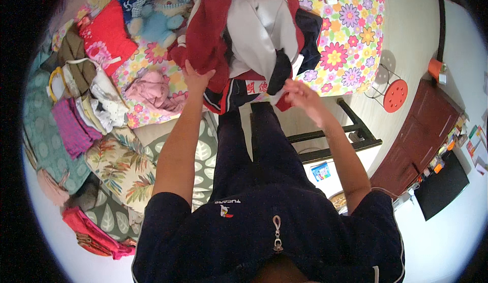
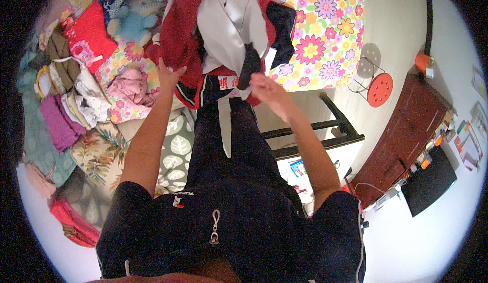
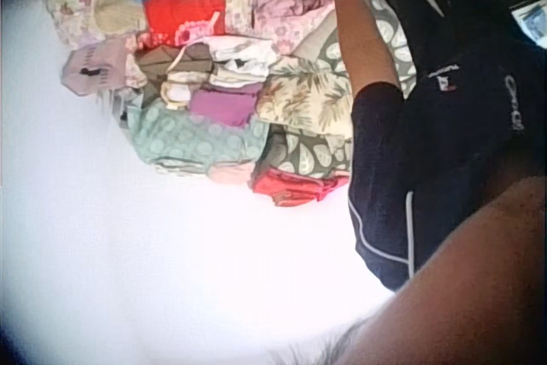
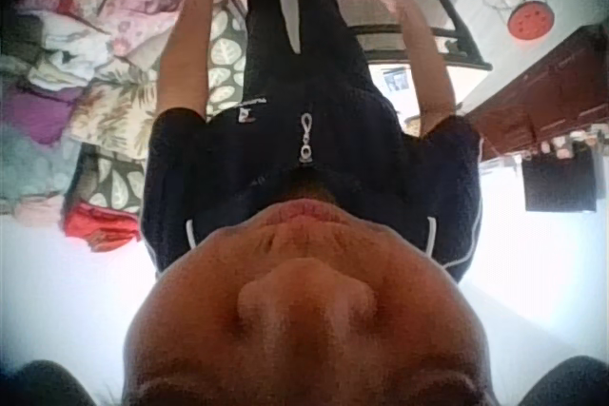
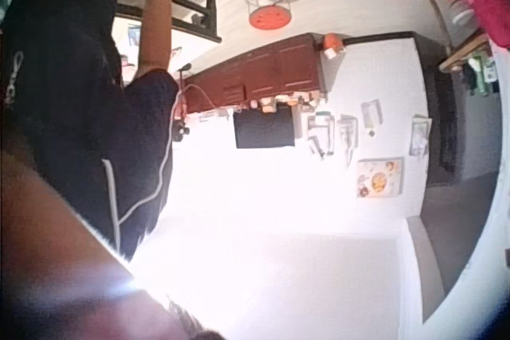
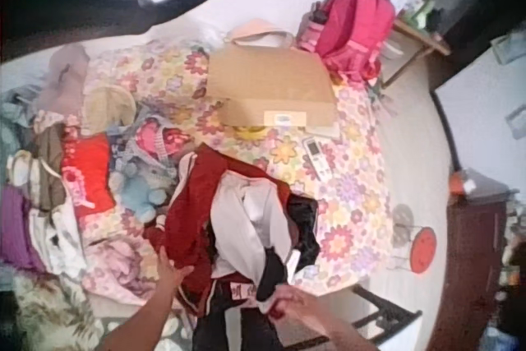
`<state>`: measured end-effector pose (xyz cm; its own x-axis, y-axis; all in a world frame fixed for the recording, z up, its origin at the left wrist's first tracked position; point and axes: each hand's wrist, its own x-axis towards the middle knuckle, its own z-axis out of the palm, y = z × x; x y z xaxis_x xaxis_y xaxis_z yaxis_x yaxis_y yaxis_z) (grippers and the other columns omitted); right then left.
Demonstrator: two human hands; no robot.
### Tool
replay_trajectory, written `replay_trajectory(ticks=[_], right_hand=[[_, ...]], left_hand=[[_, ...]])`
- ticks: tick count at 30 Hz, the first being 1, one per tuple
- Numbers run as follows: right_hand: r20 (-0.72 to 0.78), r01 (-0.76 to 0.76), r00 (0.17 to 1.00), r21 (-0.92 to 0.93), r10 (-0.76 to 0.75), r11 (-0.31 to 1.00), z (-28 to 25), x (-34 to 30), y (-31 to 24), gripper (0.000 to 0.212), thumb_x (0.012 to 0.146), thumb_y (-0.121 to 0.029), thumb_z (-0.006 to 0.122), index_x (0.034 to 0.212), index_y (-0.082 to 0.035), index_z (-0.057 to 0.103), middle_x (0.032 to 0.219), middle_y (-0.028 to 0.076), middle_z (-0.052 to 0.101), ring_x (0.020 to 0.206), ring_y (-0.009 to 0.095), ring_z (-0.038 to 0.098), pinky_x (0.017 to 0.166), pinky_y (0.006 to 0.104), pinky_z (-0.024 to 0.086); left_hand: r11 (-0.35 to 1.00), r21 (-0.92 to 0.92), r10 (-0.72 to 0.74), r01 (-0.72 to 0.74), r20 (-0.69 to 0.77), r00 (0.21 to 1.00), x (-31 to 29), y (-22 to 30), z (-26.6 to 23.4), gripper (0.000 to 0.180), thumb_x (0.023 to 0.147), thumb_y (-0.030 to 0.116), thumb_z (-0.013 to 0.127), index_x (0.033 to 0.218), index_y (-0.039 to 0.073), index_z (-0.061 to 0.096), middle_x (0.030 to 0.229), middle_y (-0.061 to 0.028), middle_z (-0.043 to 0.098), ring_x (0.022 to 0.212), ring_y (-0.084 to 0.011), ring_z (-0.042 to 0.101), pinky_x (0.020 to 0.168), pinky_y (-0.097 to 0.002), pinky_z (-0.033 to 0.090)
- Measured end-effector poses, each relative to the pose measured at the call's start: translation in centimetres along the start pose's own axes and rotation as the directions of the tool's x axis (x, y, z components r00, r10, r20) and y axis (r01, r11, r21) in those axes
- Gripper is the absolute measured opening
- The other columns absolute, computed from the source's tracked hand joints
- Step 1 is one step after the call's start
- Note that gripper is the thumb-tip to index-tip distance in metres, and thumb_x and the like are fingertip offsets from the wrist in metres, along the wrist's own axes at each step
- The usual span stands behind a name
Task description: The person folds several pieces of clothing on a bed, including a pink and purple plaid shirt, a pink polo shirt, a red sweatshirt, and a red and navy jacket. The person smooths and folds each item by hand, placing the finished items in a neat pile on the bed.
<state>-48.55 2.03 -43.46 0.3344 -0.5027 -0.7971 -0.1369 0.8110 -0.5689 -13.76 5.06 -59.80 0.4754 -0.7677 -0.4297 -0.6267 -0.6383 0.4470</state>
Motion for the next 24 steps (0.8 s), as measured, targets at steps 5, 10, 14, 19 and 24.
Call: replay_trajectory(ticks=[5, 10, 14, 19, 24], right_hand=[[-0.619, 0.121, 0.760, -0.167, -0.200, 0.978, -0.4, 8.5, 5.1, 0.049, 0.078, -0.025, 0.062, 0.116, 0.003, 0.048, 0.104, 0.014, 0.056, 0.095, 0.020, 0.053, 0.082, 0.0303, 0.042], [-0.664, 0.058, 0.699, -0.320, -0.267, 0.946, 2.0, 14.2, 5.1, 0.076, 0.069, -0.027, 0.068, 0.129, 0.003, 0.031, 0.105, 0.023, 0.054, 0.096, 0.032, 0.054, 0.084, 0.0362, 0.043], [-0.590, -0.006, 0.788, -0.291, -0.174, 0.957, 3.2, 15.4, 3.8, 0.063, 0.069, -0.025, 0.068, 0.123, -0.002, 0.043, 0.079, 0.015, 0.062, 0.074, 0.025, 0.061, 0.069, 0.0344, 0.047], [-0.096, 0.268, 0.942, -0.361, -0.322, 0.893, 10.1, 12.9, -0.9, 0.039, 0.074, -0.019, 0.061, 0.110, -0.005, 0.052, 0.075, 0.012, 0.062, 0.067, 0.027, 0.060, 0.065, 0.0341, 0.047], [-0.608, 0.215, 0.583, -0.523, -0.538, 0.825, 4.3, 14.8, 0.7, 0.045, 0.077, -0.023, 0.062, 0.116, -0.005, 0.049, 0.089, 0.015, 0.060, 0.084, 0.027, 0.059, 0.075, 0.0339, 0.045]], left_hand=[[0.997, -0.079, -0.007, 0.003, -0.049, 0.999, 3.1, -3.4, 1.8, 0.098, 0.053, 0.043, 0.079, 0.130, 0.004, 0.033, 0.124, -0.0324, 0.038, 0.114, -0.0432, 0.041, 0.095, -0.0429, 0.036], [0.987, -0.158, 0.013, 0.007, 0.125, 0.992, 7.6, -8.2, 1.7, 0.042, 0.075, 0.024, 0.065, 0.108, 0.000, 0.053, 0.099, -0.0136, 0.059, 0.086, -0.0252, 0.057, 0.075, -0.0327, 0.045], [0.762, -0.603, -0.057, 0.236, 0.300, 0.952, 6.4, -4.7, -2.2, 0.031, 0.086, 0.015, 0.052, 0.113, 0.000, 0.051, 0.099, -0.0062, 0.059, 0.082, -0.0168, 0.057, 0.070, -0.0280, 0.046], [0.114, -0.918, 0.009, 0.379, 0.383, 0.924, 3.0, -2.6, -13.6, 0.036, 0.088, 0.011, 0.047, 0.122, 0.000, 0.043, 0.115, -0.0123, 0.053, 0.101, -0.0230, 0.055, 0.085, -0.0358, 0.047], [0.431, -0.884, -0.101, 0.182, 0.153, 0.983, -4.8, -6.2, -26.5, 0.039, 0.088, 0.012, 0.047, 0.124, -0.002, 0.039, 0.121, -0.0192, 0.047, 0.108, -0.0284, 0.051, 0.092, -0.0408, 0.044]])
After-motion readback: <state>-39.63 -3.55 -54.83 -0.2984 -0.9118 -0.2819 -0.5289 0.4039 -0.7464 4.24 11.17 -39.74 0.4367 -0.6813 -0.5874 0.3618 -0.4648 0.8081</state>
